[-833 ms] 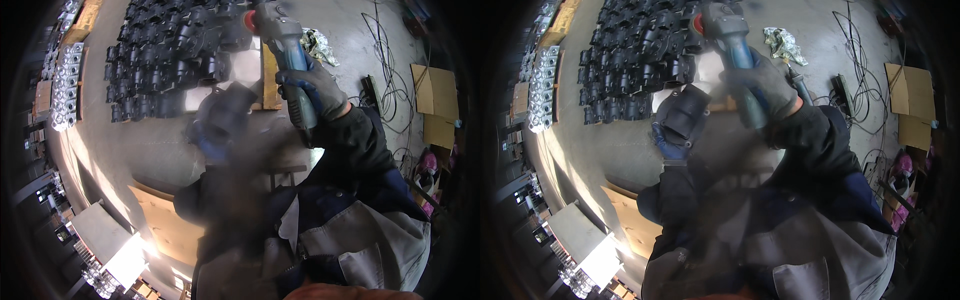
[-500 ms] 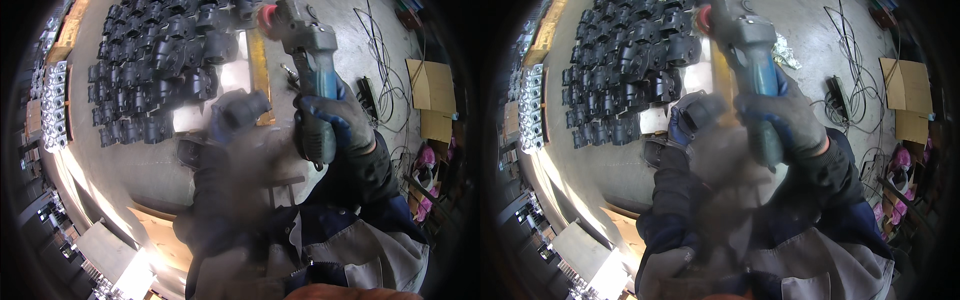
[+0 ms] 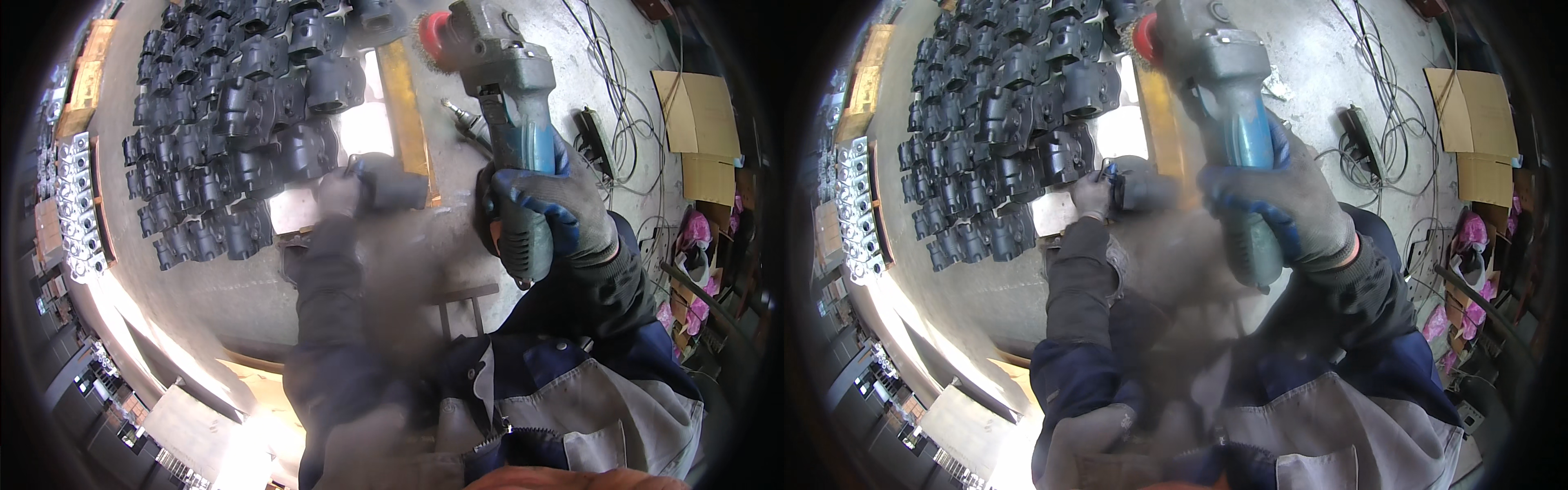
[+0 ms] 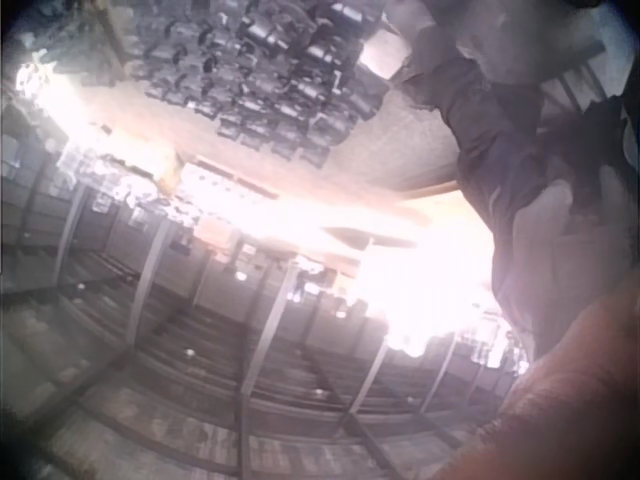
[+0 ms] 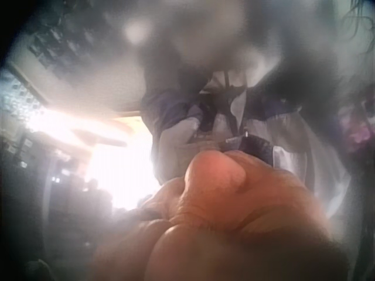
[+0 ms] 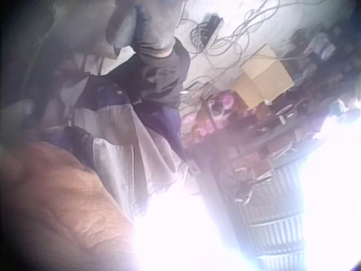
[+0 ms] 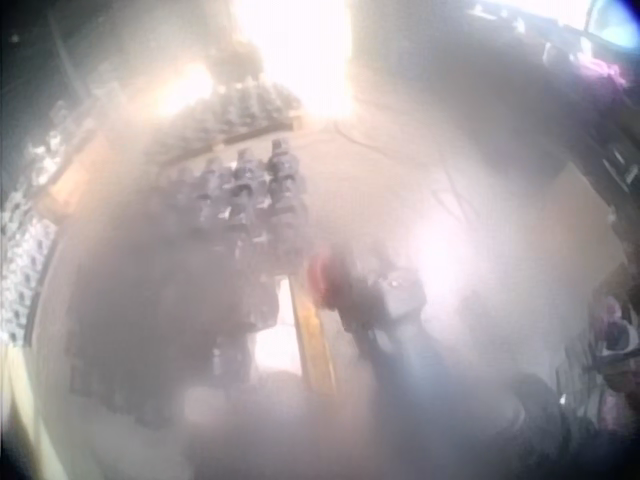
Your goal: The person uses a rotary tool to grind and polish a metal part, then switches to an angle grinder to smooth its surfaces. They handle several similar parts, rotating them to access different areas, and place finished pieces aside on a nearby table.
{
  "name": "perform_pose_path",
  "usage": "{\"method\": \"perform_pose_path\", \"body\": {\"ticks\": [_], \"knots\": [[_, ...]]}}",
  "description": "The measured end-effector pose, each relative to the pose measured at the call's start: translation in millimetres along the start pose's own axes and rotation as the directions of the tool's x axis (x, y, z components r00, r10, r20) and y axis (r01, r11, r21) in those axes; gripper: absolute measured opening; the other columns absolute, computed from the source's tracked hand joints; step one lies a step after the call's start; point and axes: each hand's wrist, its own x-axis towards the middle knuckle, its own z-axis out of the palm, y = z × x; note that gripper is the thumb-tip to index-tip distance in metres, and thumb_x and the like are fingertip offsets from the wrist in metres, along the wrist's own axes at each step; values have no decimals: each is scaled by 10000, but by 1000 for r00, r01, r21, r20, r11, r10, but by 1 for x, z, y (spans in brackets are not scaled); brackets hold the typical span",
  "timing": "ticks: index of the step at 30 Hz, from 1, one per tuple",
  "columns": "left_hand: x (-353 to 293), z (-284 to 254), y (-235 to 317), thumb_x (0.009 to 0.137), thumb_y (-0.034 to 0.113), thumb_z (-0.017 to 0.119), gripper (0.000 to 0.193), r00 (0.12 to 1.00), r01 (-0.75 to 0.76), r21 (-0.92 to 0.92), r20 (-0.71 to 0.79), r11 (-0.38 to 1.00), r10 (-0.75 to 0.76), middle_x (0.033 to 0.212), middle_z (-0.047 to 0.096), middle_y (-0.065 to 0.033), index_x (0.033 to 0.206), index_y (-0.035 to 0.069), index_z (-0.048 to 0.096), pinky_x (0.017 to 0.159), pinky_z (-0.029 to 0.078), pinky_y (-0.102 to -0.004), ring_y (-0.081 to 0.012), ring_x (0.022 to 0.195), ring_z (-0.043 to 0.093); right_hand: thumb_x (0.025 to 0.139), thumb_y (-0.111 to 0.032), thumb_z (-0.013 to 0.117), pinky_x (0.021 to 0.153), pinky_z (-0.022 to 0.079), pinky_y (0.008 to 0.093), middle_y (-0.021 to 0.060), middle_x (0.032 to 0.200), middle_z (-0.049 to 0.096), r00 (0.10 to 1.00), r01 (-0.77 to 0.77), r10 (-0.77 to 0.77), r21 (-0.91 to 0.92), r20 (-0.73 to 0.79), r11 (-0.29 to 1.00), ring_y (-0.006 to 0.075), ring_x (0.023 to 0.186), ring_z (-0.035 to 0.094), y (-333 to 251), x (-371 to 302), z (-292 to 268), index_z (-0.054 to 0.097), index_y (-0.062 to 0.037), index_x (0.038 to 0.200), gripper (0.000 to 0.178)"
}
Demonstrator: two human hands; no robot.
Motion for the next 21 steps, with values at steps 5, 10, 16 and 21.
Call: {"method": "perform_pose_path", "body": {"ticks": [5, 10, 16, 21], "knots": [[-49, -4, 42, 936, 473, 767, 683, 881, -218, 114, -403, 969, 246, 1288, 693, -192, 1401, 4, 594, 929, 565, -386, -281, 1164, 695, 864, -58, 777, 770, 573, 351, 72, 1006, 697, 998, 9, -10, 15, 58, 1000, 176, 860, 698, 9, -2, -8, 589, -1, 1335, 510], [-110, 45, 96, 878, 606, 719, 1029, 997, 7, 649, -61, 761, 42, 1603, 407, -209, 1644, 73, 284, 1182, 406, -487, -369, 1505, 389, 835, -77, 812, 739, 569, 331, 69, 987, 694, 999, 18, -16, -55, 42, 998, 163, 812, 694, 9, -4, -5, 581, -9, 1366, 583], [-91, 56, 107, 829, 612, 701, 1123, 993, 114, 758, -95, 642, -63, 1611, 278, -271, 1713, 155, 180, 1214, 312, -599, -471, 1447, 373, 820, -107, 827, 729, 563, 321, 60, 970, 680, 996, 81, -79, -40, 50, 996, 145, 805, 683, 11, -6, -5, 594, 2, 1342, 582], [-98, 21, 103, 672, 635, 895, 1348, 991, 96, 757, -132, 647, 6, 1583, 294, -266, 1720, 162, 191, 1225, 328, -597, -486, 1489, 324, 823, -180, 837, 764, 571, 322, 60, 975, 681, 985, 164, -152, -145, 87, 976, 156, 848, 691, 11, -5, -15, 607, 6, 1328, 586]]}}
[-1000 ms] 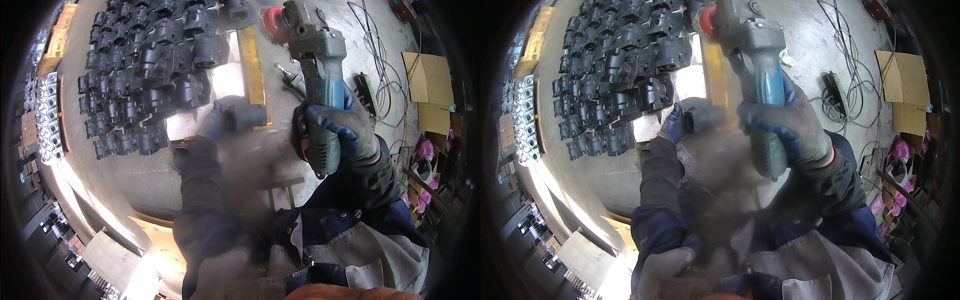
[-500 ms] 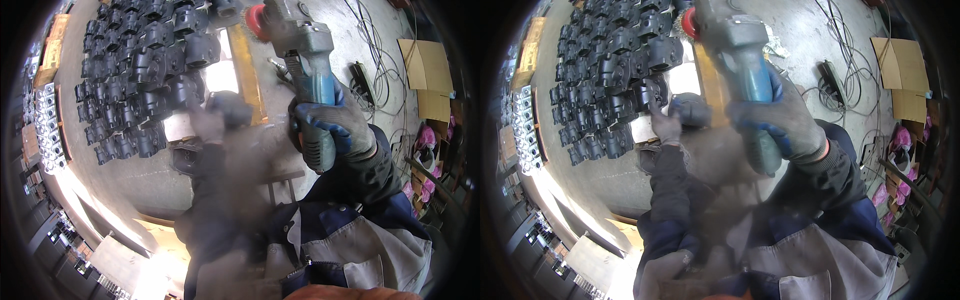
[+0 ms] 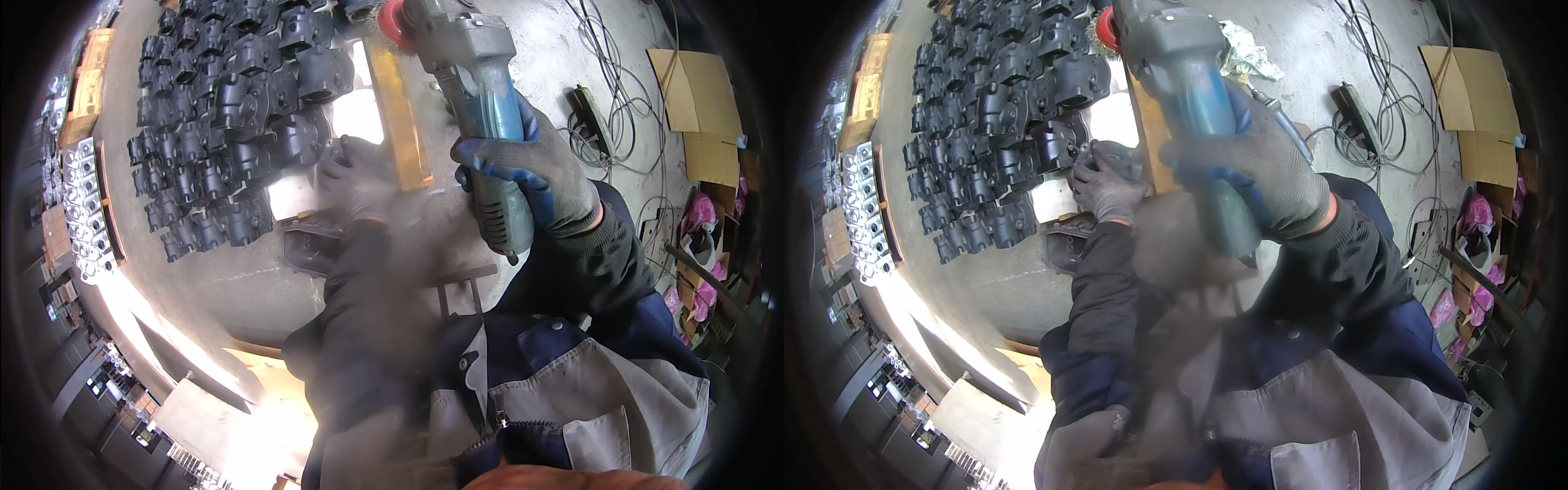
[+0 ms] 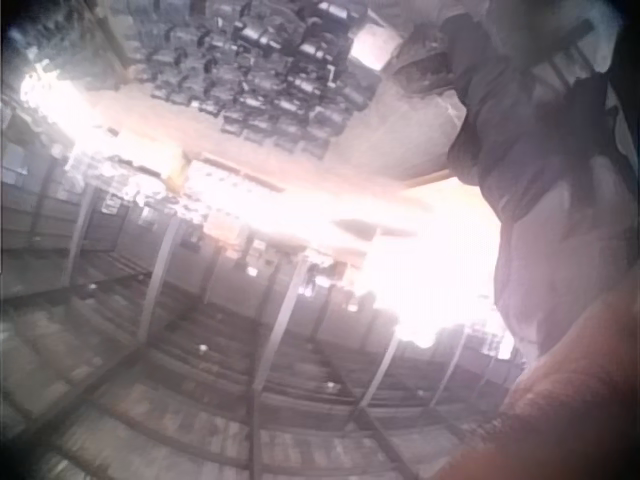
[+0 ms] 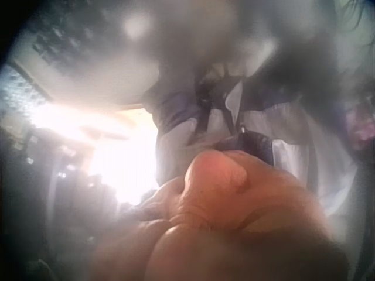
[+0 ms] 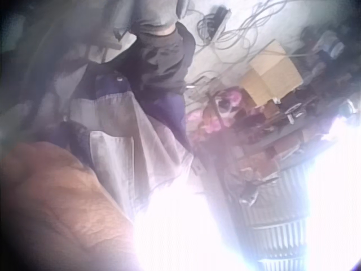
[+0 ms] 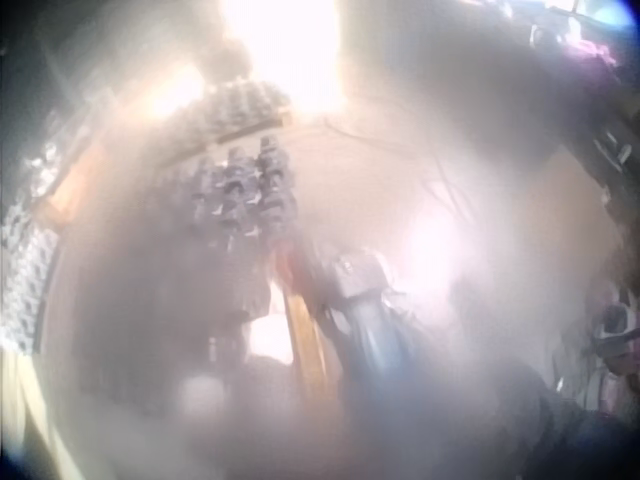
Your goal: The person uses a rotary tool to grind and polish a metal part, then switches to an angle grinder to smooth its surfaces. They handle several similar parts, rotating them to access different areas, and place finished pieces aside on a nearby table.
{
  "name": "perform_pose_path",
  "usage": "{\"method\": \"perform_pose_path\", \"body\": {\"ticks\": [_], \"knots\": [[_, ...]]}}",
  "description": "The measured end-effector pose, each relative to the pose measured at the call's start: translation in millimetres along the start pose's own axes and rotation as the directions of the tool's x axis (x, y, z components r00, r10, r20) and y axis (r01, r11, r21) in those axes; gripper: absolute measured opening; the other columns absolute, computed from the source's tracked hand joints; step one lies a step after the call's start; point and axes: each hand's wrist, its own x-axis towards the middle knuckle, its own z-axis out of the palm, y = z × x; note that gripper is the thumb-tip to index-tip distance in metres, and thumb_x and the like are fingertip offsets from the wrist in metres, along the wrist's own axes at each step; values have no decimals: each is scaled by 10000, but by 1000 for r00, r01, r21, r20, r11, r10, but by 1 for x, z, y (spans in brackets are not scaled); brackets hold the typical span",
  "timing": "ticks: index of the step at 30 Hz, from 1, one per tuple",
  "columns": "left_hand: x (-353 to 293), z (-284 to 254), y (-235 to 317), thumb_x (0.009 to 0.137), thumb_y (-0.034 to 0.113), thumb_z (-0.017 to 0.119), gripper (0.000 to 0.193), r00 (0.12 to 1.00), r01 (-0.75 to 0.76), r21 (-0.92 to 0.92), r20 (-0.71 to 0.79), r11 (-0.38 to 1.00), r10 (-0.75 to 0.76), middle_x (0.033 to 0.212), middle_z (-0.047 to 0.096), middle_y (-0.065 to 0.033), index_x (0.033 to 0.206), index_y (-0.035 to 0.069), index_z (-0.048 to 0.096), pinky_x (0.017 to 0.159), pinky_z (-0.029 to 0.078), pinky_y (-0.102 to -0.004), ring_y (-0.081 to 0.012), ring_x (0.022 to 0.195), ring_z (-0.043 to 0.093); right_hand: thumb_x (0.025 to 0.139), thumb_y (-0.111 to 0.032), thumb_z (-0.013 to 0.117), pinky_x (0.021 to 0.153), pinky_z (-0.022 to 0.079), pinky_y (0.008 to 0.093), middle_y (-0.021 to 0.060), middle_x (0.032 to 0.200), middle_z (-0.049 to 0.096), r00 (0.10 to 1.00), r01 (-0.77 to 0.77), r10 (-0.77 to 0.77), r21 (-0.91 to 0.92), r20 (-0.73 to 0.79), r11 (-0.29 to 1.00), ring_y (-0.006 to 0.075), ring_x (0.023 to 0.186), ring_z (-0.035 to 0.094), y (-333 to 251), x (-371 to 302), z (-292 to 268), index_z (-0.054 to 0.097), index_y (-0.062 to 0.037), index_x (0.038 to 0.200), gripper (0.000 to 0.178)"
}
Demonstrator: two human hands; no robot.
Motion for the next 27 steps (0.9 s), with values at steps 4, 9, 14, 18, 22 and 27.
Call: {"method": "perform_pose_path", "body": {"ticks": [4, 9, 14, 18, 22, 27], "knots": [[11, -19, -32, 654, 544, 931, 1328, 973, -228, 17, -44, 974, 228, 1565, 315, -246, 1694, 123, 220, 1247, 335, -576, -476, 1475, 367, 810, -192, 866, 817, 579, 331, 75, 1040, 693, 993, 59, -73, -147, -90, 987, 175, 916, 695, -21, -4, -17, 619, -9, 1355, 625], [28, -6, -35, 665, 476, 903, 1233, 868, -440, -61, 227, 896, 442, 1538, 346, -240, 1663, 120, 274, 1235, 336, -574, -478, 1449, 377, 827, -184, 888, 837, 581, 337, 83, 1064, 727, 854, 244, -500, -739, -143, 628, 169, 913, 695, -54, -4, -81, 623, -48, 1396, 643], [37, 24, -34, 797, 479, 768, 1055, 852, -523, -1, 33, 853, 522, 1545, 351, -259, 1665, 135, 277, 1224, 320, -610, -488, 1446, 362, 823, -306, 813, 863, 620, 431, 173, 1057, 781, 764, -62, -593, -944, -254, 324, 332, 946, 777, -15, 19, -174, 592, -130, 1457, 694], [41, 35, -38, 788, 465, 771, 1119, 868, -473, -53, 145, 880, 475, 1636, 224, -259, 1689, 157, 185, 1240, 246, -658, -490, 1527, 217, 777, -329, 867, 828, 612, 446, 181, 1018, 771, 834, -402, -361, -907, -418, 123, 349, 885, 757, 66, 51, -234, 533, -79, 1490, 826], [42, 37, -40, 792, 426, 775, 1142, 866, -452, -138, 167, 881, 471, 1668, 154, -277, 1702, 175, 134, 1250, 186, -680, -488, 1563, 122, 745, -342, 837, 919, 581, 493, 235, 1208, 690, 862, -493, -135, -870, -488, -6, 418, 1047, 698, 163, 79, -285, 563, -86, 1417, 769], [38, 37, -44, 770, 385, 778, 1115, 848, -507, -160, 83, 847, 524, 1638, 184, -290, 1693, 153, 196, 1260, 182, -644, -496, 1526, 176, 848, -363, 769, 935, 587, 507, 192, 1193, 732, 752, -642, -140, -764, -644, 67, 393, 1108, 718, 259, 108, -331, 628, -144, 1367, 581]]}}
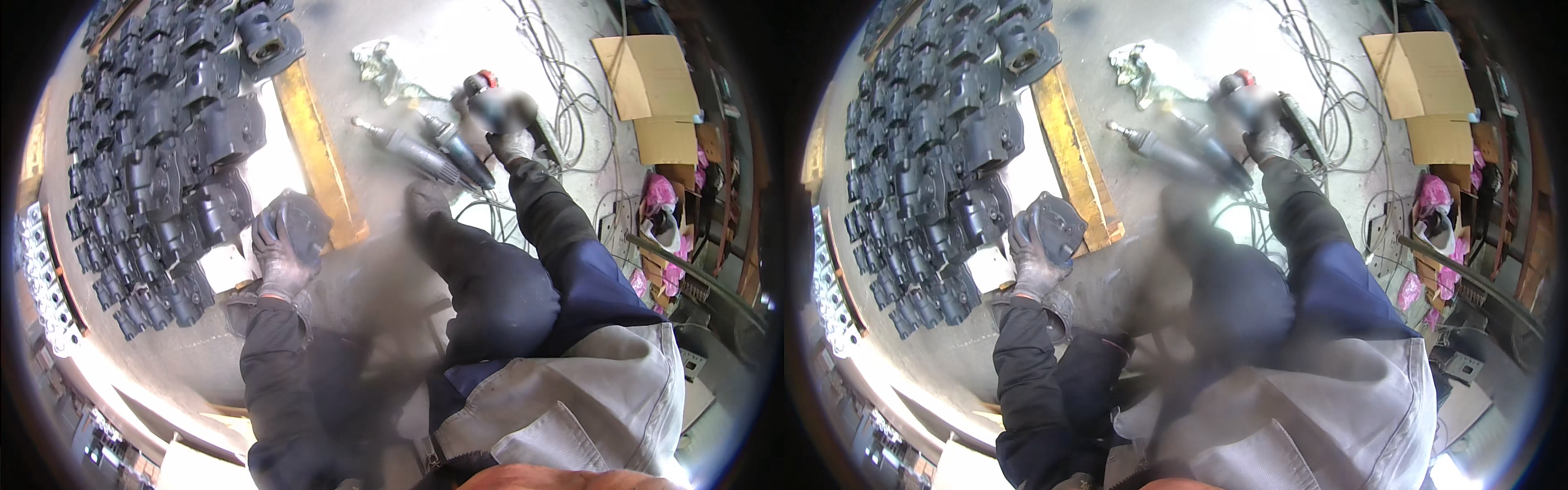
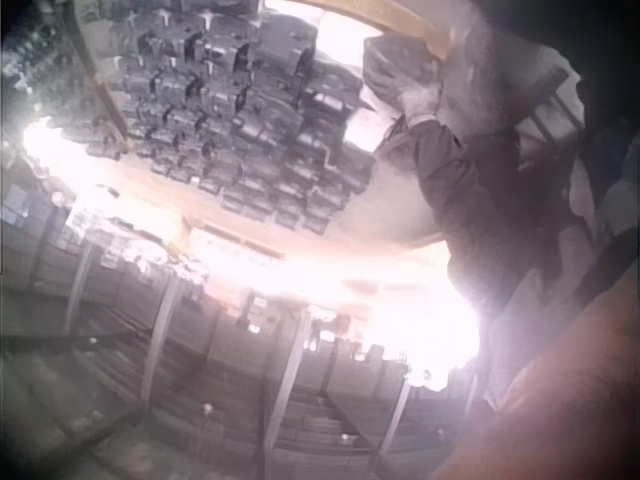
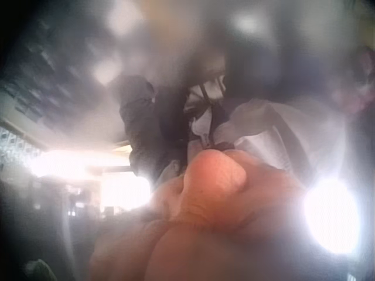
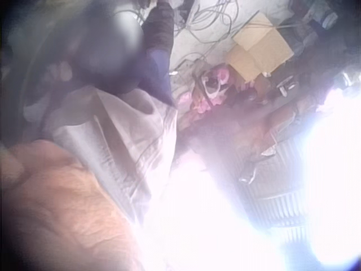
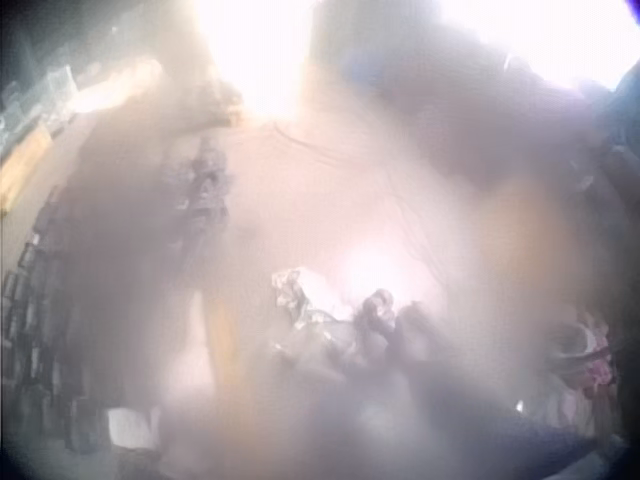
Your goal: The person uses a rotary tool to grind and polish a metal part, then switches to an angle grinder to smooth its surfaces. They handle several similar parts, rotating them to access different areas, and place finished pieces aside on a nearby table.
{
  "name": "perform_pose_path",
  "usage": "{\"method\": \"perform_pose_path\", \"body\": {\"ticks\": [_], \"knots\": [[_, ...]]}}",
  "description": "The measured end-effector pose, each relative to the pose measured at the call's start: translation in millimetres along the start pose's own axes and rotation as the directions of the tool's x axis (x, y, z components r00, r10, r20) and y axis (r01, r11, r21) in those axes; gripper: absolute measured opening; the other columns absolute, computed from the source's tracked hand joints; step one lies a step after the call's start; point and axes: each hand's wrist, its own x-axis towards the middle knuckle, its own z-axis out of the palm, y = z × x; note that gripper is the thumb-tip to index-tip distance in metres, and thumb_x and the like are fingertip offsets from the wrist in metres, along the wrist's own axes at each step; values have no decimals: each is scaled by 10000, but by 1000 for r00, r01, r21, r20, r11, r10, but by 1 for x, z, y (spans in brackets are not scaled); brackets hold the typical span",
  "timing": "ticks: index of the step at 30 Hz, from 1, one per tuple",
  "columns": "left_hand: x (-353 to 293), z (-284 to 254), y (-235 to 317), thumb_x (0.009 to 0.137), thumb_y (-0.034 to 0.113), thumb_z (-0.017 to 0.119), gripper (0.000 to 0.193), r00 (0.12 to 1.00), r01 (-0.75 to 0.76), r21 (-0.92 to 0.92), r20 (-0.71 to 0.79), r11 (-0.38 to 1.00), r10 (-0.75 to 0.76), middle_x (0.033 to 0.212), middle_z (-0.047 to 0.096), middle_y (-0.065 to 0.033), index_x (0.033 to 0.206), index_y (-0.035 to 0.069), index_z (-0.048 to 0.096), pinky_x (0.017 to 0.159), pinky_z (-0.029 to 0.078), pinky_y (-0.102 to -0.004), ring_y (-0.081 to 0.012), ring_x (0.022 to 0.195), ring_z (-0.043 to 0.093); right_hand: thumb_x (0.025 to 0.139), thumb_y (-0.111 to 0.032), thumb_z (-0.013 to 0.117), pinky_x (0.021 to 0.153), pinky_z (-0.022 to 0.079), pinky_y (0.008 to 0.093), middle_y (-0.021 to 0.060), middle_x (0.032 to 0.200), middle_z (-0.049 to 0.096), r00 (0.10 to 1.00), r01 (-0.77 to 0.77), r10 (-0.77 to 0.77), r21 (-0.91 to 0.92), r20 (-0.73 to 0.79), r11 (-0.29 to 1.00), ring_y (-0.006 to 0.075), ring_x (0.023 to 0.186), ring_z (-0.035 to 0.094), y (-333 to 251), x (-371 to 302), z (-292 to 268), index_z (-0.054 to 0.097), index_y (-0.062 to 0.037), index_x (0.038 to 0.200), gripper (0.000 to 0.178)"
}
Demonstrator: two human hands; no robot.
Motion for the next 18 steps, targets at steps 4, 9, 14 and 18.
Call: {"method": "perform_pose_path", "body": {"ticks": [4, 9, 14, 18], "knots": [[0, 0, -2, 756, 373, 774, 1086, 992, -88, -11, -92, 996, 87, 1607, 218, -293, 1676, 119, 254, 1255, 196, -620, -498, 1488, 225, 872, -467, 759, 1006, 534, 520, 187, 1208, 711, 990, -85, 84, -6, -110, 996, 408, 1120, 702, -1, 2, 23, 645, -87, 1338, 611], [1, -1, -2, 759, 384, 764, 1095, 993, -98, -23, -71, 995, 96, 1594, 229, -309, 1678, 92, 245, 1243, 202, -634, -503, 1473, 245, 791, -150, 761, 1080, 499, 481, 208, 1306, 665, 885, 426, -362, 199, -292, 882, 416, 1200, 650, -31, -59, 21, 580, -55, 1414, 655], [0, 1, -1, 654, 382, 870, 1267, 999, -26, -1, -27, 1000, 26, 1580, 256, -277, 1686, 104, 192, 1262, 253, -595, -491, 1481, 258, 917, -144, 646, 1069, 501, 500, 183, 1518, 493, 851, 525, -525, 0, 26, 851, 397, 1287, 594, -89, -110, 55, 379, -81, 1619, 754], [2, -5, 4, 607, 383, 931, 1344, 998, 43, -81, 42, 996, -40, 1615, 211, -270, 1694, 139, 181, 1278, 241, -580, -482, 1499, 232, 982, -151, 590, 981, 551, 501, 183, 1403, 550, 872, 489, -487, -141, 55, 860, 370, 1200, 636, -107, -109, 66, 403, -78, 1596, 647]]}}
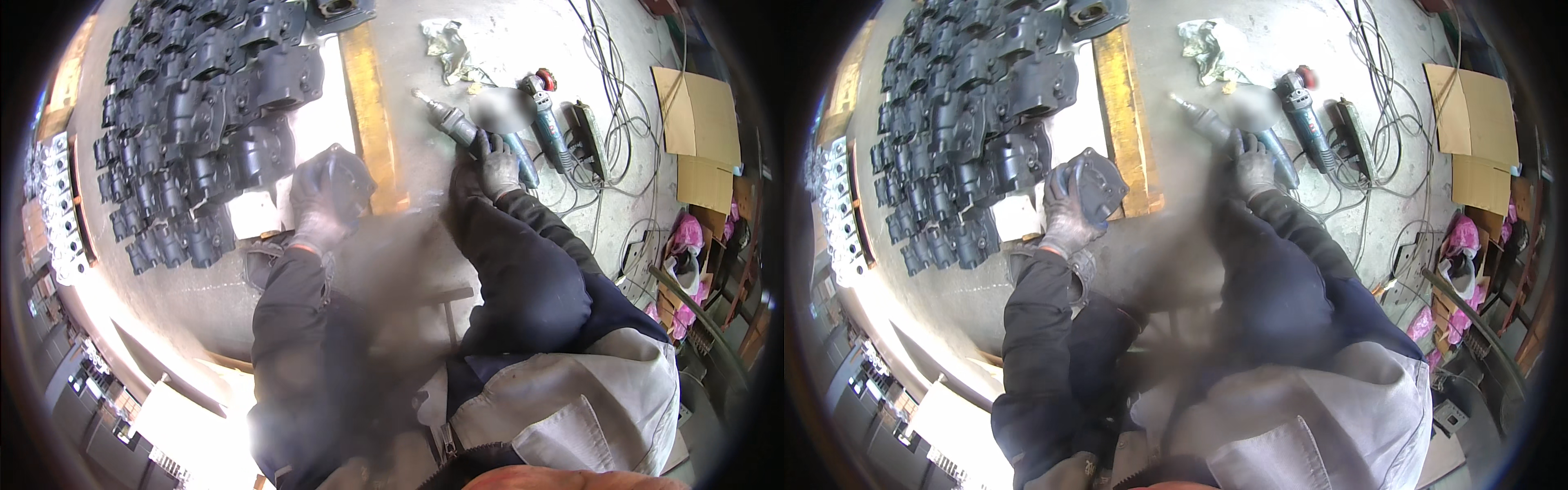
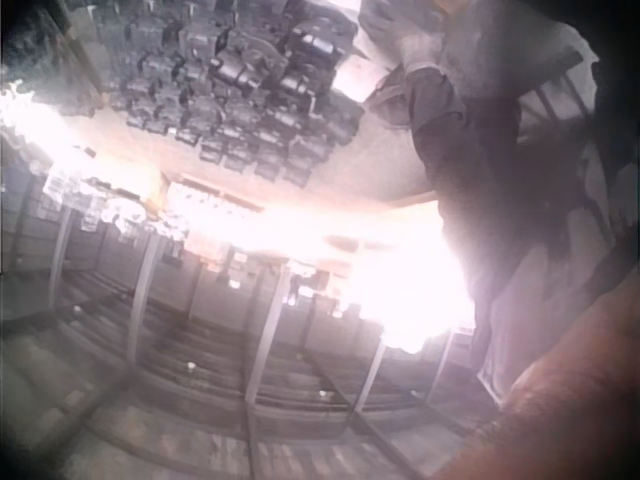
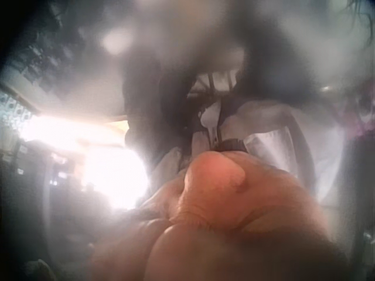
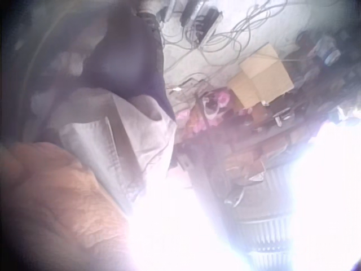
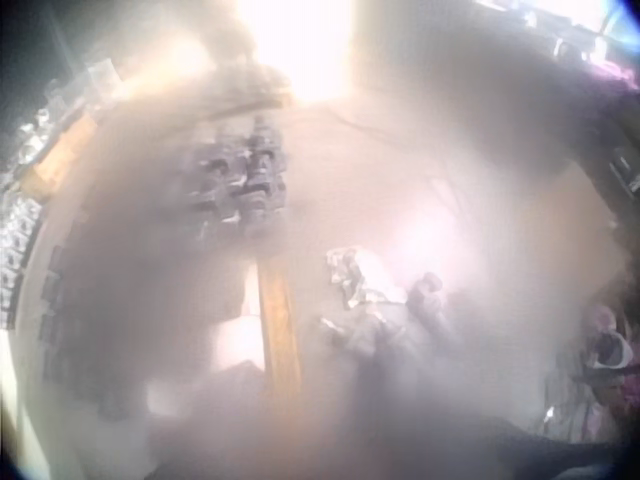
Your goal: The person uses a rotary tool to grind and polish a metal part, then switches to an angle grinder to smooth its surfaces. They handle several similar parts, rotating them to access different areas, and place finished pieces aside on a nearby table.
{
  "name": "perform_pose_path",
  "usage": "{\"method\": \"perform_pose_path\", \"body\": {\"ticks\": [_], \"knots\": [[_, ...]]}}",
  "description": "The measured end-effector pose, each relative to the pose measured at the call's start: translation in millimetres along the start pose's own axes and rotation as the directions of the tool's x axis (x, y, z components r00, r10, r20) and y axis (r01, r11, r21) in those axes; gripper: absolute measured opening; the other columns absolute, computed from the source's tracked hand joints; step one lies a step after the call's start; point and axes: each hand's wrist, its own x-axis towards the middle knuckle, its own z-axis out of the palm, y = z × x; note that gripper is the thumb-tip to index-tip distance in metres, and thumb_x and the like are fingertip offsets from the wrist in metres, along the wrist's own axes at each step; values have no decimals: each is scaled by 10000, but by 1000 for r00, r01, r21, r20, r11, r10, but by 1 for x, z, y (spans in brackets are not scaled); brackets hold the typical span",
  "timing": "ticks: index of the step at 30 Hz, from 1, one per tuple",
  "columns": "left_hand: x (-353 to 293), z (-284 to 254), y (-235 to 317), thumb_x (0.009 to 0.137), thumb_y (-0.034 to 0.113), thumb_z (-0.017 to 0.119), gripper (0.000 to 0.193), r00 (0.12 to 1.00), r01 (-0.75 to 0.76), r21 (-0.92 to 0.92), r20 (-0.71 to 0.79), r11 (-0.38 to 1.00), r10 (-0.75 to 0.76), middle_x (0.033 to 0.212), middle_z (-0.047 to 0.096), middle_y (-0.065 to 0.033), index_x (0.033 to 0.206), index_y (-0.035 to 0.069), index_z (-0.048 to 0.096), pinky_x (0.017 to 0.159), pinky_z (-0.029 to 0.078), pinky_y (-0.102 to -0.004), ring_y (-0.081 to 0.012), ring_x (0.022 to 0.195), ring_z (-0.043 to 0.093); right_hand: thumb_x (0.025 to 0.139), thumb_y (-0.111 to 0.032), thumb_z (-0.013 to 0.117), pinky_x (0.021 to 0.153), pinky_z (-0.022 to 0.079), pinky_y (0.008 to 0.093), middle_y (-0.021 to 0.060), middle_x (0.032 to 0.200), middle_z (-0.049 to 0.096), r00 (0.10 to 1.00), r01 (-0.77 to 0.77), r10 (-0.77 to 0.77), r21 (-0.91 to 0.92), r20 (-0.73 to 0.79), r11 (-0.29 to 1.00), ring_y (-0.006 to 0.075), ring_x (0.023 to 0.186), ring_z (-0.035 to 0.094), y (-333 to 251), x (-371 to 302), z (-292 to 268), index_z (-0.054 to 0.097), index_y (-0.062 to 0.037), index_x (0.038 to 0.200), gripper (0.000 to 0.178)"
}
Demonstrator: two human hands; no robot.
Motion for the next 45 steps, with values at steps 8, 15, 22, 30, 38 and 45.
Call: {"method": "perform_pose_path", "body": {"ticks": [8, 15, 22, 30, 38, 45], "knots": [[-15, -27, 37, 683, 542, 931, 1380, 993, 60, 405, 68, 913, -95, 1724, 163, -206, 1723, 170, 105, 1295, 185, -617, -463, 1611, 84, 982, -195, 618, 910, 569, 491, 213, 1304, 623, 998, -59, 58, 10, 36, 998, 378, 1094, 689, 1, 7, 4, 500, -66, 1486, 534], [-79, 30, 98, 841, 448, 873, 990, 899, -159, -345, -437, 925, -8, 1663, 324, -216, 1635, 106, 390, 1264, 325, -551, -425, 1551, 321, 874, -342, 802, 914, 573, 468, 194, 1180, 728, 978, -38, -7, 211, 211, 977, 352, 1083, 732, 23, 22, -19, 521, -54, 1505, 748], [-33, 99, 160, 1031, 491, 672, 697, 979, 106, -924, 161, -368, -123, 1525, 516, -151, 1577, 111, 467, 1184, 447, -459, -319, 1381, 551, 872, -239, 809, 837, 580, 346, 133, 1062, 743, 945, -101, -177, 761, 274, 641, 205, 945, 717, 39, -7, -157, 629, 20, 1364, 584], [10, 57, 219, 1048, 458, 686, 599, 992, 86, -506, 119, -858, 29, 1389, 626, -66, 1528, 153, 498, 1016, 580, -429, -247, 1244, 640, 899, -94, 749, 755, 596, 320, 143, 1092, 755, 785, 178, -491, 621, 379, 764, 168, 941, 739, -9, -36, -314, 593, -10, 1421, 552], [-15, 98, 182, 1034, 506, 674, 568, 996, 46, -135, 81, -990, 35, 1318, 659, -118, 1417, 99, 571, 1086, 542, -452, -282, 1242, 646, 799, -121, 773, 1031, 568, 410, 227, 1272, 715, 661, 494, -678, 492, 323, 717, 325, 1152, 726, -71, -44, -309, 552, -27, 1507, 747], [-9, 110, 169, 1022, 556, 660, 561, 990, -115, -344, 39, -932, -137, 1255, 696, -119, 1337, 94, 612, 1061, 553, -459, -277, 1202, 664, 794, -225, 771, 994, 569, 433, 243, 1276, 707, 649, 597, -651, 266, 394, 757, 370, 1148, 714, -112, -43, -305, 574, -40, 1487, 743]]}}
